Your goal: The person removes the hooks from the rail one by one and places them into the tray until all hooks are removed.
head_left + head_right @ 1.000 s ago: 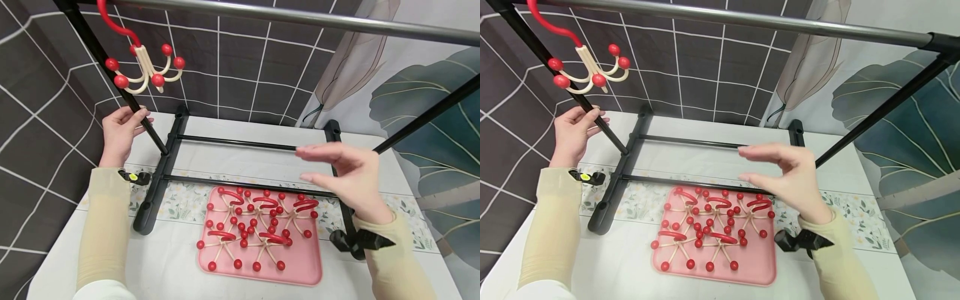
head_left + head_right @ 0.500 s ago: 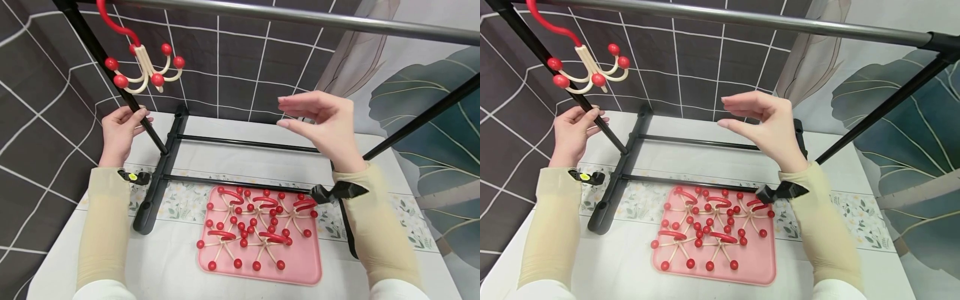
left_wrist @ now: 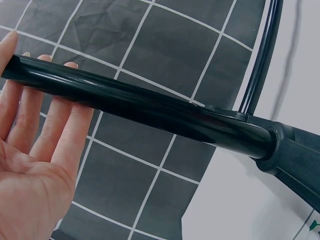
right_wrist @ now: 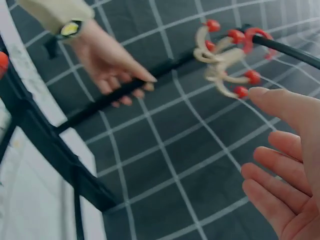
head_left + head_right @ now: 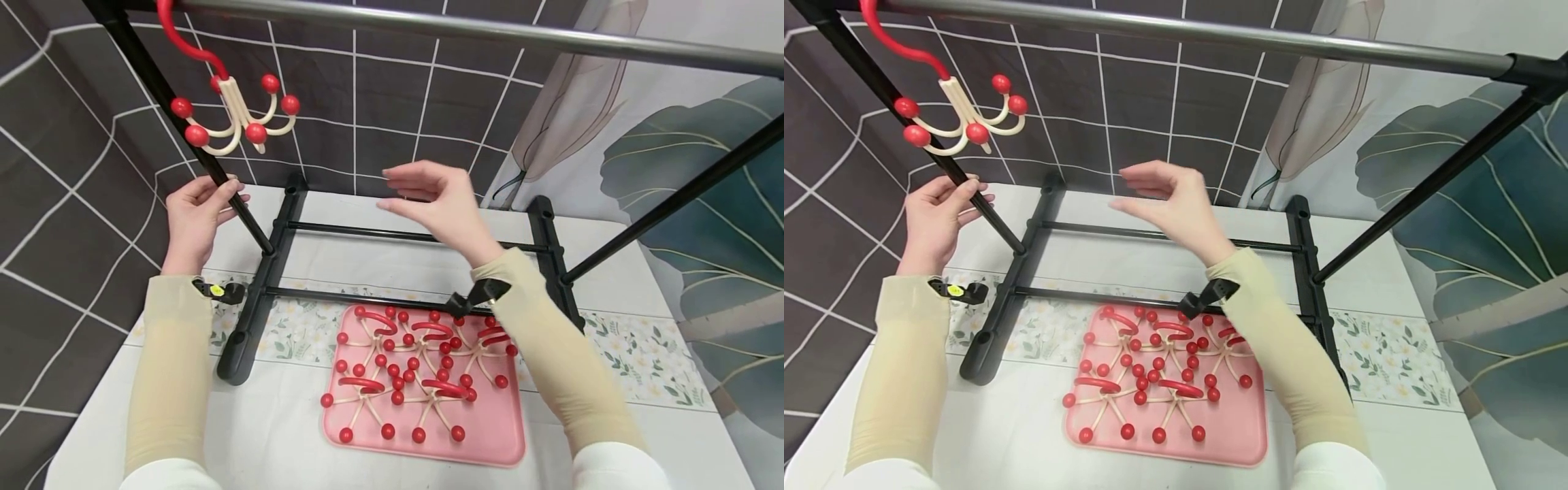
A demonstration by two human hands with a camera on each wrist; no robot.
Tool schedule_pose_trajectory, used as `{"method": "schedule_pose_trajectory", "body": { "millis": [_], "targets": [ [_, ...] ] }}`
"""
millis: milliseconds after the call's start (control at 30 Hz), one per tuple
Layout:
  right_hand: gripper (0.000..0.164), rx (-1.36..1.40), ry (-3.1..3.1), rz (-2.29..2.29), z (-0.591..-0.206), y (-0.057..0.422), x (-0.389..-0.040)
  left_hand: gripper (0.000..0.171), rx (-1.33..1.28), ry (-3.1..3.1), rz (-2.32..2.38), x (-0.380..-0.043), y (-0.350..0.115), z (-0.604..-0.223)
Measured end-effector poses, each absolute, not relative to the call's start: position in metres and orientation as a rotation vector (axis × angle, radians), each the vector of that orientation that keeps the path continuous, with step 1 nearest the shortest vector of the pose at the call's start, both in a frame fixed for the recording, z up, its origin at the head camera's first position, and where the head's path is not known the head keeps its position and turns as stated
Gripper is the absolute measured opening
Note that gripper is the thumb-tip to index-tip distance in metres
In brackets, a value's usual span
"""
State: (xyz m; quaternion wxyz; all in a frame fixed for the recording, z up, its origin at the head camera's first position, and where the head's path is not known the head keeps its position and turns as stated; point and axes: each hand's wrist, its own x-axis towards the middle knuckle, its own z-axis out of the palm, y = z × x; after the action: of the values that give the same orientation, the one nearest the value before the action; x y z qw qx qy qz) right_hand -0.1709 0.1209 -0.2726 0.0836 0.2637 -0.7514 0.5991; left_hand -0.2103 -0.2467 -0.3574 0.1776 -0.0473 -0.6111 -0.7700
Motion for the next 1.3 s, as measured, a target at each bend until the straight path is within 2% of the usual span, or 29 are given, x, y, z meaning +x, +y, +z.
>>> {"method": "schedule_pose_trajectory", "body": {
  "millis": [267, 567, 867, 1300],
  "targets": [
    [0.036, 0.880, -1.980, 1.798, -0.270, 0.079, -0.161, 0.022, -0.144, -1.729, -2.170, -0.210, -0.247, -0.358],
    [0.037, 0.961, -1.869, 1.834, -0.220, 0.042, -0.158, 0.028, -0.146, -1.723, -2.168, -0.208, -0.250, -0.358],
    [0.048, 0.950, -2.010, 1.830, -0.174, 0.005, -0.179, 0.025, -0.162, -1.751, -2.154, -0.210, -0.248, -0.357],
    [0.055, 0.928, -2.232, 1.746, -0.167, -0.037, -0.206, 0.025, -0.171, -1.758, -2.152, -0.212, -0.245, -0.357]
  ]
}}
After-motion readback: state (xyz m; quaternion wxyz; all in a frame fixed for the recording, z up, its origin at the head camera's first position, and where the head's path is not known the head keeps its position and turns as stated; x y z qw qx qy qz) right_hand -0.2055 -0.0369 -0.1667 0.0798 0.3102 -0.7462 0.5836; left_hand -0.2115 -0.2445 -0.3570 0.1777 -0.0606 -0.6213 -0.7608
